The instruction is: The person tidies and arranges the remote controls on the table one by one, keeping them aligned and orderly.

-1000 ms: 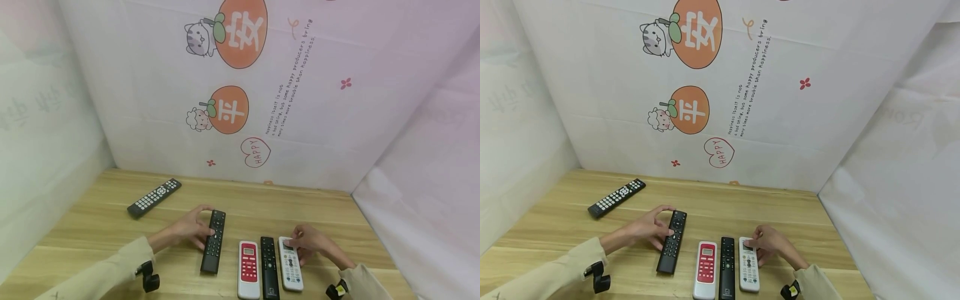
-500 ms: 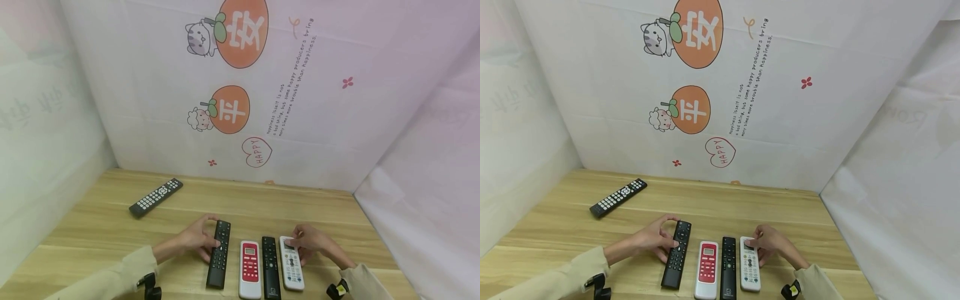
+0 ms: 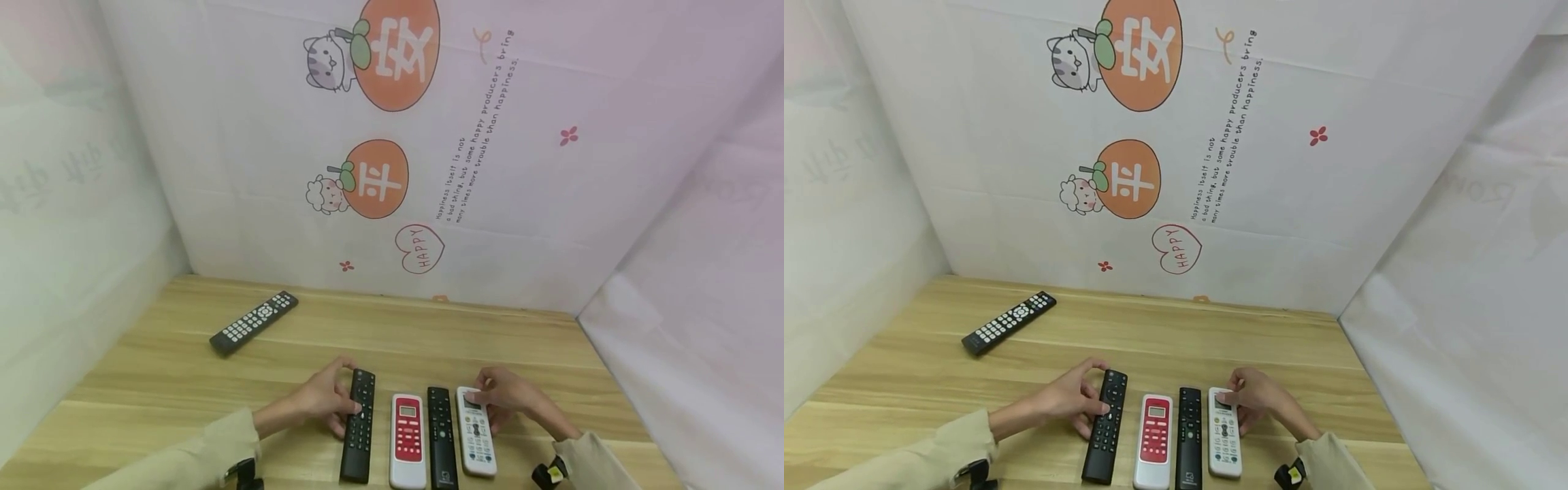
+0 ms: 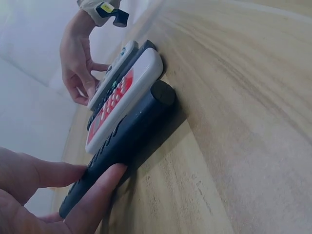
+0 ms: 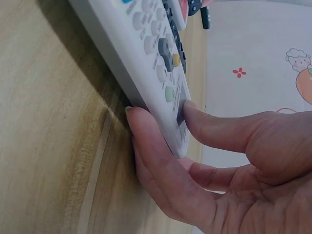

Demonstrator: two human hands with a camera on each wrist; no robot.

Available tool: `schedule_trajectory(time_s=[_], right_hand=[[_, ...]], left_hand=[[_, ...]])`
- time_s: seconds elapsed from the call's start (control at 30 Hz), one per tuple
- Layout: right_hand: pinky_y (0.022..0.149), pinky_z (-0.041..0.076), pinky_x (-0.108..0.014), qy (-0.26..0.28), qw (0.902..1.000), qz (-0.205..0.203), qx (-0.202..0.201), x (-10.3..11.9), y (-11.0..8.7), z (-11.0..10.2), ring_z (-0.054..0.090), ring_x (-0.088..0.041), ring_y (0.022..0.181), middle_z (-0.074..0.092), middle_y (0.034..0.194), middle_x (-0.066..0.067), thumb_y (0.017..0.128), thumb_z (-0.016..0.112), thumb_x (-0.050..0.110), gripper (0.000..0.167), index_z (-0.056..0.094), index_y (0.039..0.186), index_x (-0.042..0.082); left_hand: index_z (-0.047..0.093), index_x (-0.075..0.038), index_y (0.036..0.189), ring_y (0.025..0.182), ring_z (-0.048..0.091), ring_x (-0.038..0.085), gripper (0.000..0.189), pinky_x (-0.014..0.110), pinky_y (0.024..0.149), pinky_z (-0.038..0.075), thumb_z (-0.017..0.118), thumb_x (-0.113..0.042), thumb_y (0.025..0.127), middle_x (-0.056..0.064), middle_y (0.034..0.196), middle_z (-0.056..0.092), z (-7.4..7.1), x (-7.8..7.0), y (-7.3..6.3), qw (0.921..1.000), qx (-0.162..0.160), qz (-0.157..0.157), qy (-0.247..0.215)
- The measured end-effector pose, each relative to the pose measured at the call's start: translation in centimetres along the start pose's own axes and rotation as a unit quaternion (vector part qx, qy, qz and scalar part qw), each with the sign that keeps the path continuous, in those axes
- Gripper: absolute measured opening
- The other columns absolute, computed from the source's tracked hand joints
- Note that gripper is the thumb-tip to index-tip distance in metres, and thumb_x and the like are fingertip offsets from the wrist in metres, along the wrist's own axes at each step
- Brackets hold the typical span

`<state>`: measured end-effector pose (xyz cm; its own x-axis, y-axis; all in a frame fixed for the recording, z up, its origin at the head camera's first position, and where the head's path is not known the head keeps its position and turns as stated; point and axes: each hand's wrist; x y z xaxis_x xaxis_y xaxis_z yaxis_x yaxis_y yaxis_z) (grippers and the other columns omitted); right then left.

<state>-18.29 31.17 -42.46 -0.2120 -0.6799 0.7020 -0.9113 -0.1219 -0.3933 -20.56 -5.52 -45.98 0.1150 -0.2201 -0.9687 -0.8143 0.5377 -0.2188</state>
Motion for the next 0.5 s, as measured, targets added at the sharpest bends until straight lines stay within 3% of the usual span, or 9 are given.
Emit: schedule_trajectory(time_s=[0.17, 0.5], right_hand=[[0.055, 0.068, -0.038, -0.015, 0.9994, 0.014, -0.027, 0.33, 0.01, 0.23, 0.07, -0.024, 0.063, 0.066, 0.084, -0.016, 0.097, 0.074, 0.008, 0.019, 0.057, 0.101, 0.0], [0.056, 0.068, -0.037, -0.025, 0.9997, 0.007, -0.003, 0.2, 0.38, -0.1, 0.071, -0.025, 0.062, 0.068, 0.082, -0.014, 0.097, 0.074, 0.009, 0.018, 0.058, 0.098, 0.0]], left_hand=[[0.037, -0.001, 0.148, 0.058, 0.069, 0.023, 0.075, 0.038, 0.054, 0.068, 0.074, 0.011, 0.084, 0.02, 0.091, 0.065, 0.31, -0.38, -0.19, 0.9996, -0.01, -0.009, 0.024], [0.038, 0.005, 0.147, 0.053, 0.064, 0.023, 0.074, 0.04, 0.051, 0.067, 0.073, 0.016, 0.083, 0.017, 0.09, 0.054, 0.54, -0.63, -0.78, 0.9992, -0.01, -0.002, 0.038]])
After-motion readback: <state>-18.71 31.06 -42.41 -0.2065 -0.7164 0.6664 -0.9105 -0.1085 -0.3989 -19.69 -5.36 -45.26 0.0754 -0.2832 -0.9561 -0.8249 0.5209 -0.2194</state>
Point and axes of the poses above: each hand's wrist, its own y-axis towards the middle knuckle, its own z-axis out of the palm, x = y × z
